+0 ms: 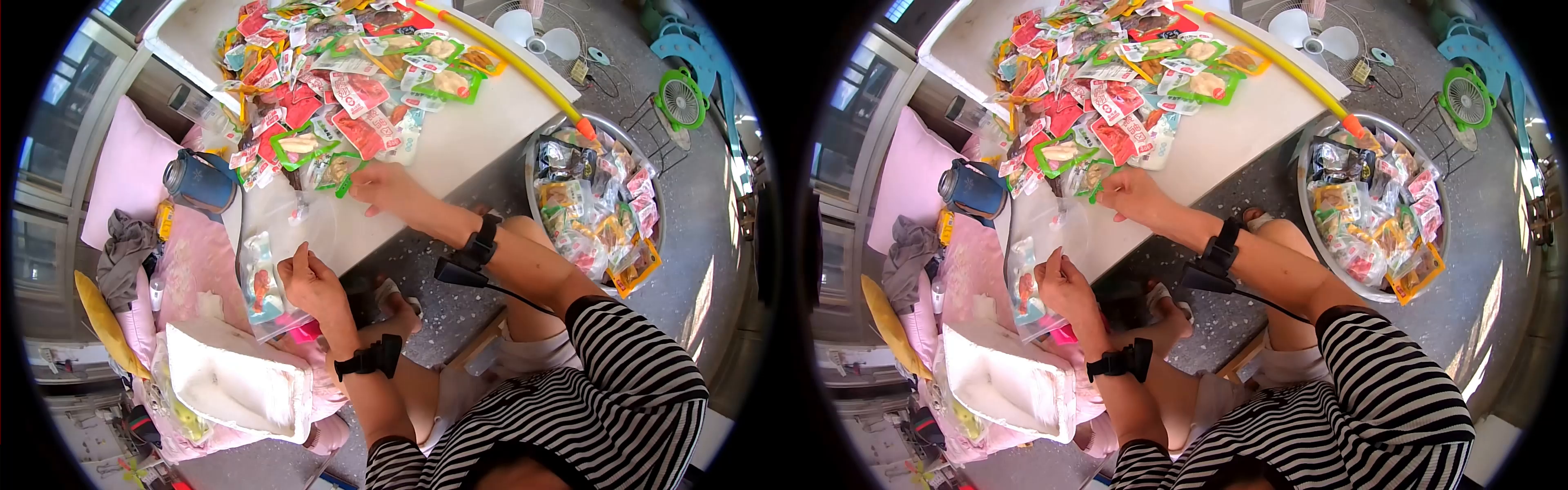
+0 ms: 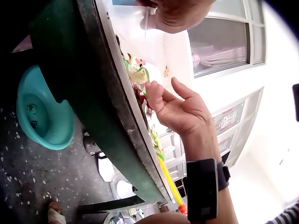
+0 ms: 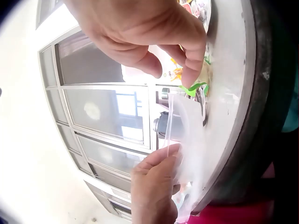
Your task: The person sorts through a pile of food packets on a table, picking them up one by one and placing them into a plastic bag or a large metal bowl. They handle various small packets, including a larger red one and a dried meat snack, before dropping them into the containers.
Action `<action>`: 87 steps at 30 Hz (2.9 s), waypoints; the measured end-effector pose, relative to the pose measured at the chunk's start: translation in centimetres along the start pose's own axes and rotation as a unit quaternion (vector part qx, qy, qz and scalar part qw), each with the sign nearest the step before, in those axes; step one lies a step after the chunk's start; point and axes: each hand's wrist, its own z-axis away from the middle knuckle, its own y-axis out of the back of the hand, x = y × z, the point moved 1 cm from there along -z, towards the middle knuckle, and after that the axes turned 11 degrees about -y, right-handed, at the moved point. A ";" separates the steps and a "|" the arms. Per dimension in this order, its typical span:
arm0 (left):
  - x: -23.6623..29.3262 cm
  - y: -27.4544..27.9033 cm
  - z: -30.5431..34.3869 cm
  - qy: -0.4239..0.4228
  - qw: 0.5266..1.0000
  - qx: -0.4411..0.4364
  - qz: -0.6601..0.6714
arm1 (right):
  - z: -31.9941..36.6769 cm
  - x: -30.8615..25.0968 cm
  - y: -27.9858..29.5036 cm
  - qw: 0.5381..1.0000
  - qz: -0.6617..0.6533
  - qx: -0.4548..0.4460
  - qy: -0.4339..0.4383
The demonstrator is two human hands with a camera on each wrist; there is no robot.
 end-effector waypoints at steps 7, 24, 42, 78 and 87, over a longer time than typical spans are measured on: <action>-0.2 0.0 0.0 0.006 1.000 0.007 -0.017 | 3.5 -0.5 5.5 0.997 0.046 0.055 -0.019; 0.0 -0.9 0.0 0.006 0.999 -0.031 -0.007 | 2.0 2.7 0.6 0.737 0.540 0.111 0.391; 0.7 -0.9 -0.1 0.004 0.999 -0.029 0.015 | 4.1 0.6 6.6 0.763 0.569 0.226 0.210; 0.2 -0.9 0.0 0.001 0.999 0.014 0.034 | 1.4 1.5 2.7 0.867 0.469 0.089 0.144; 0.5 -1.2 0.1 0.020 0.999 -0.008 0.042 | 2.5 0.6 4.2 0.959 0.258 0.099 0.062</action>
